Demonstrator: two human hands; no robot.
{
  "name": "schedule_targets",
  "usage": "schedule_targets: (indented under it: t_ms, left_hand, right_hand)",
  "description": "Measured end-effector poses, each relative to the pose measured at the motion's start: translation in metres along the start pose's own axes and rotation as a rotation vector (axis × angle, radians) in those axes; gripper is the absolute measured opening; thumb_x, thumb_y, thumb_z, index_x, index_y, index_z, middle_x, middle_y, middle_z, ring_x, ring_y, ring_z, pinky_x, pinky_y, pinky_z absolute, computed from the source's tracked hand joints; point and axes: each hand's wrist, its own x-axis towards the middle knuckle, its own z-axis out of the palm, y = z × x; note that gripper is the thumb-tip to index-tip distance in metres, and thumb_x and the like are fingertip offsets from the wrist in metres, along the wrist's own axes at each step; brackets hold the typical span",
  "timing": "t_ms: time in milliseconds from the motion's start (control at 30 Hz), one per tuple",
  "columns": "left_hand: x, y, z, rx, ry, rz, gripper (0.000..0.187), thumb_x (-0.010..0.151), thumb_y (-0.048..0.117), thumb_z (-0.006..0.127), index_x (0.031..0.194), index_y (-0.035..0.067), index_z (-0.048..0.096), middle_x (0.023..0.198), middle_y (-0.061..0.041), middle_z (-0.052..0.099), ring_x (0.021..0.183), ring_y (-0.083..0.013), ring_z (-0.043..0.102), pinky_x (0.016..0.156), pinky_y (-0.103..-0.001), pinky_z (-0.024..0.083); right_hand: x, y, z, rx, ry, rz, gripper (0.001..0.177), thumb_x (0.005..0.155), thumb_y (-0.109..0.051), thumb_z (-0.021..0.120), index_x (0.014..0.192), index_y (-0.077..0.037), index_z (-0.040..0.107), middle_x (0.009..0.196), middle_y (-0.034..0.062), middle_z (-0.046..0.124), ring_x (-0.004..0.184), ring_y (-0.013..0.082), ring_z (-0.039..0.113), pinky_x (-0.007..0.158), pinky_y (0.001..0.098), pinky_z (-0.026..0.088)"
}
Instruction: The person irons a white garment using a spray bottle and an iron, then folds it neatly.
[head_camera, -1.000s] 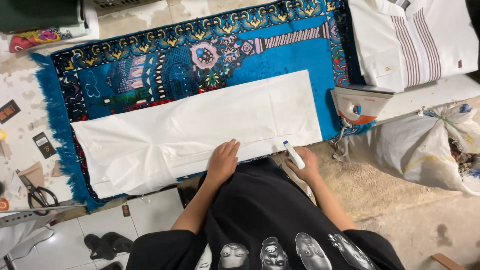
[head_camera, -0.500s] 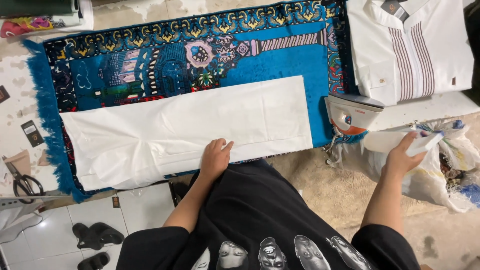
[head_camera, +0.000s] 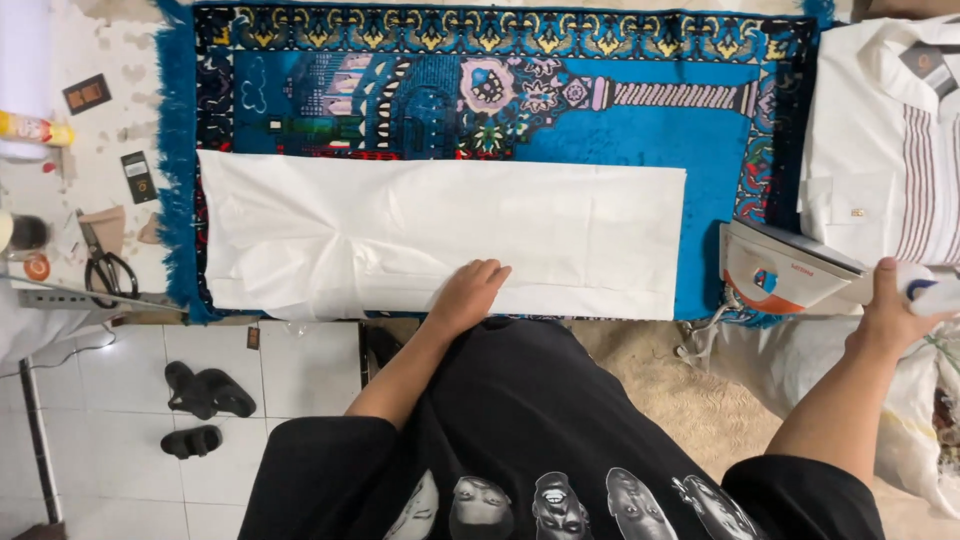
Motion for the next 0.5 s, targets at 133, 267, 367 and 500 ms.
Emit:
schedule_targets:
  t_ms: [133,267,367,500]
  left_hand:
    - [-0.012,-0.011,-0.008,-0.003,0.215,0.069,0.031,0.095,-0.003,0.058,0.126,-0.002,0.064,0.108,-0.013,0.062,0.089,-0.0285,0.060,0.073,-0.039,0.051]
    - [-0.026,-0.023,-0.020,0.036,0.383,0.080,0.024,0.097,0.001,0.059,0.118,-0.004,0.070,0.108,-0.016,0.067,0.092,-0.0331,0.064,0.076,-0.043,0.054]
    - [-0.037,-0.037,-0.033,0.073,0.338,0.064,0.017,0.093,0.003,0.059,0.108,0.001,0.067,0.099,-0.011,0.063,0.083,-0.0287,0.059,0.071,-0.039,0.049]
    - [-0.055,-0.064,0.005,0.218,0.384,-0.007,0.021,0.083,0.008,0.063,0.103,0.012,0.069,0.093,-0.005,0.059,0.089,-0.0270,0.060,0.086,-0.046,0.045]
  right_hand:
    - [0.008,0.022,-0.044,-0.065,-0.389,-0.131,0.138,0.123,-0.002,0.103,0.154,-0.041,-0.026,0.183,0.0077,0.017,0.171,0.0322,0.035,0.132,0.0579,0.030]
    - [-0.062,-0.018,-0.044,-0.315,-0.094,-0.406,0.145,0.090,0.022,0.115,0.163,-0.033,0.002,0.164,0.0284,0.021,0.149,0.0367,0.028,0.128,0.0494,0.036]
    - [-0.153,-0.007,-0.018,-0.308,0.519,-0.356,0.039,0.090,-0.003,0.082,0.100,-0.009,0.046,0.090,0.0087,0.053,0.071,0.0197,0.055,0.066,0.0316,0.052]
    - [-0.253,0.014,0.031,-0.554,-0.041,-0.629,0.012,0.095,0.007,0.073,0.097,-0.001,0.065,0.093,0.0134,0.056,0.084,0.0326,0.058,0.067,0.0341,0.052]
